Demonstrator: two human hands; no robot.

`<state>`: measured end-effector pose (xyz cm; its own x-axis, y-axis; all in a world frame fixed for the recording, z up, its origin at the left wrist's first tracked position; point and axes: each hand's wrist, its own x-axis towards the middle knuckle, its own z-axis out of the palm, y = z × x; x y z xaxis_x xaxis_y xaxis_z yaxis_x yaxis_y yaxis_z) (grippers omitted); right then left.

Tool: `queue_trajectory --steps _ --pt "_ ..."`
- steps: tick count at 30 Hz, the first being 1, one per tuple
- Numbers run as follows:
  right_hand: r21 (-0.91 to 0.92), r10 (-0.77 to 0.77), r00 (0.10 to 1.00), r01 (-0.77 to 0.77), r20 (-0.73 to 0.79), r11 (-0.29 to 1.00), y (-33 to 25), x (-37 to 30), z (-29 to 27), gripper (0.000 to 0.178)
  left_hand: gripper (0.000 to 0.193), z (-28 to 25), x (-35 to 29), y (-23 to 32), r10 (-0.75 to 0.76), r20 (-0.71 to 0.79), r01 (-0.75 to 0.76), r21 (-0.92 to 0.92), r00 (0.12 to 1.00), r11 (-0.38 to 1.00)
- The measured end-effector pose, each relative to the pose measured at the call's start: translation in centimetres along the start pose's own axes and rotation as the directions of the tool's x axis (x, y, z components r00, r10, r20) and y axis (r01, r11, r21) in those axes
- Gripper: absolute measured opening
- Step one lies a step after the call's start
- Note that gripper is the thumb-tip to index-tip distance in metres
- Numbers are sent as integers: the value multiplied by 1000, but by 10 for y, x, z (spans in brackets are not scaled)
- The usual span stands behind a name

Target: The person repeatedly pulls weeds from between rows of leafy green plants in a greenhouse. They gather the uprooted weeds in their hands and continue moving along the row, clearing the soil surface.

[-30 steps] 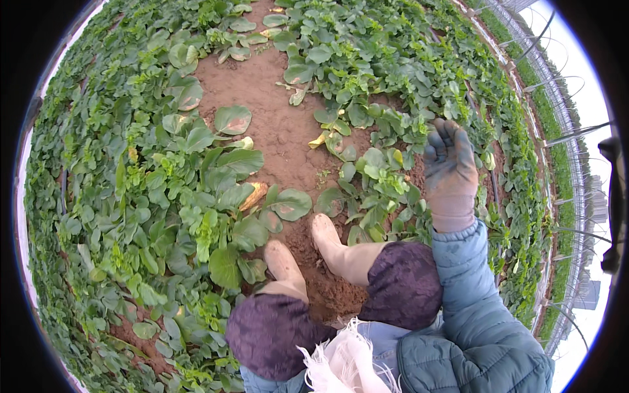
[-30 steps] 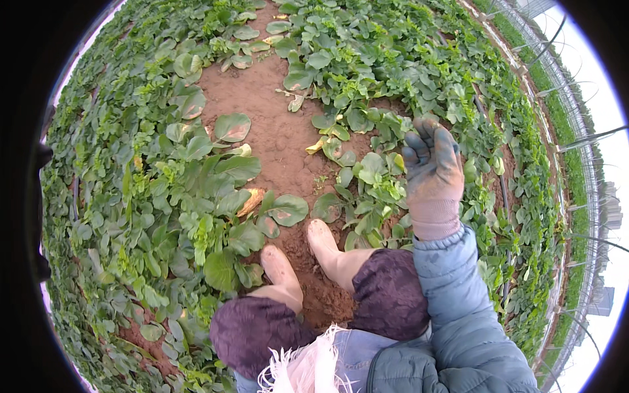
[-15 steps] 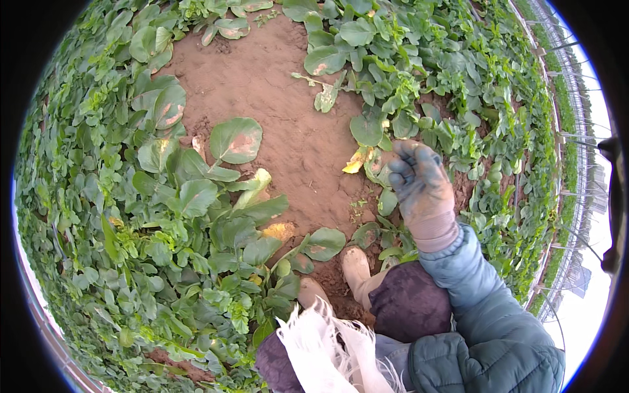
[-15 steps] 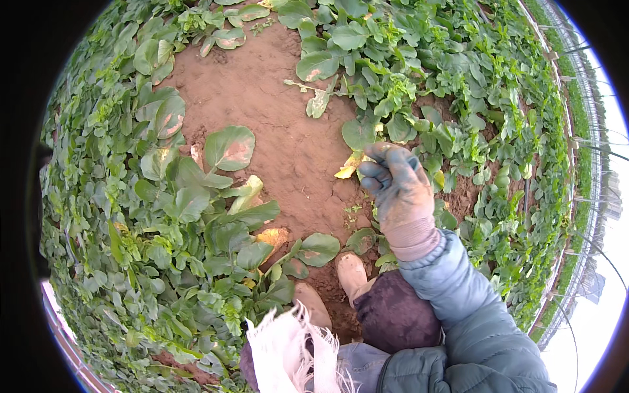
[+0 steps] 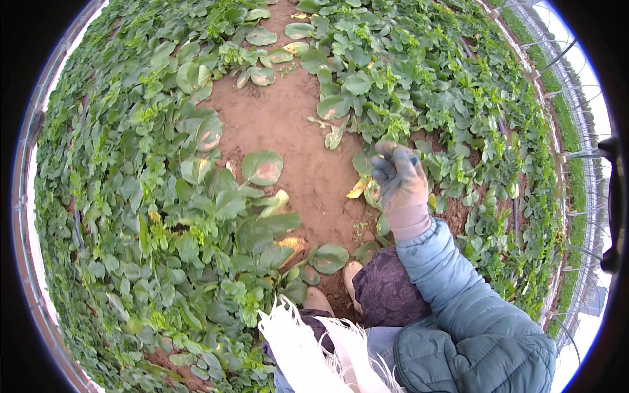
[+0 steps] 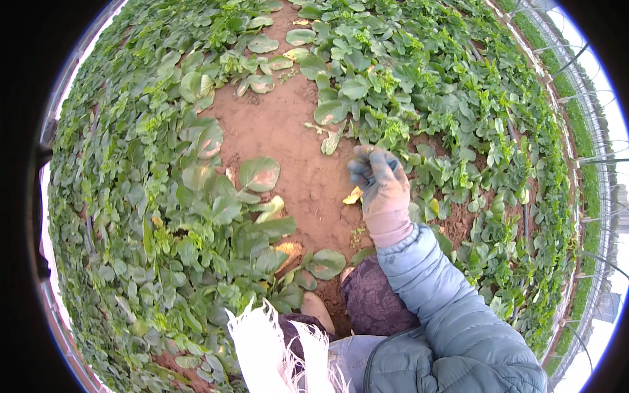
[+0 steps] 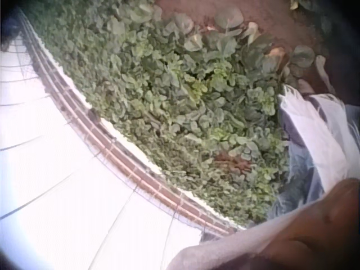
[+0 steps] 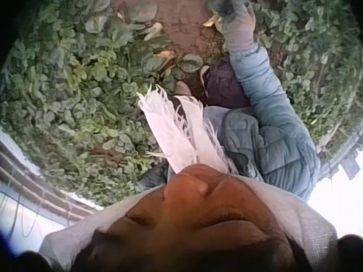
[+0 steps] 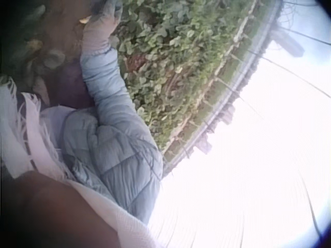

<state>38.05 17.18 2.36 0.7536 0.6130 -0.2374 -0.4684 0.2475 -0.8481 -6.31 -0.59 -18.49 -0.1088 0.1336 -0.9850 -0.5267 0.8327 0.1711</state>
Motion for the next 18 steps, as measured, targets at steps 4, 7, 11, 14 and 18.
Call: queue_trajectory --steps 4,7,11,14,18 --pt "101 -60 998 59 7 993 -20 -34 -41 30 32 -30 2 -13 34 45 -34 -4 998 999" --pt "84 -176 983 180 -48 980 -47 -69 -63 30 32 -58 -2 -22 63 81 -60 -38 995 997" --pt "140 -318 947 322 -47 936 -83 -111 -73 23 32 -104 -12 -38 89 123 -75 -109 988 991" --pt "59 -406 913 404 27 913 -104 -140 -66 26 32 -137 -14 -52 101 148 -77 -160 984 984" --pt "6 -372 883 386 286 922 -149 -157 -49 30 32 -182 -10 -85 97 157 -52 -271 983 961"
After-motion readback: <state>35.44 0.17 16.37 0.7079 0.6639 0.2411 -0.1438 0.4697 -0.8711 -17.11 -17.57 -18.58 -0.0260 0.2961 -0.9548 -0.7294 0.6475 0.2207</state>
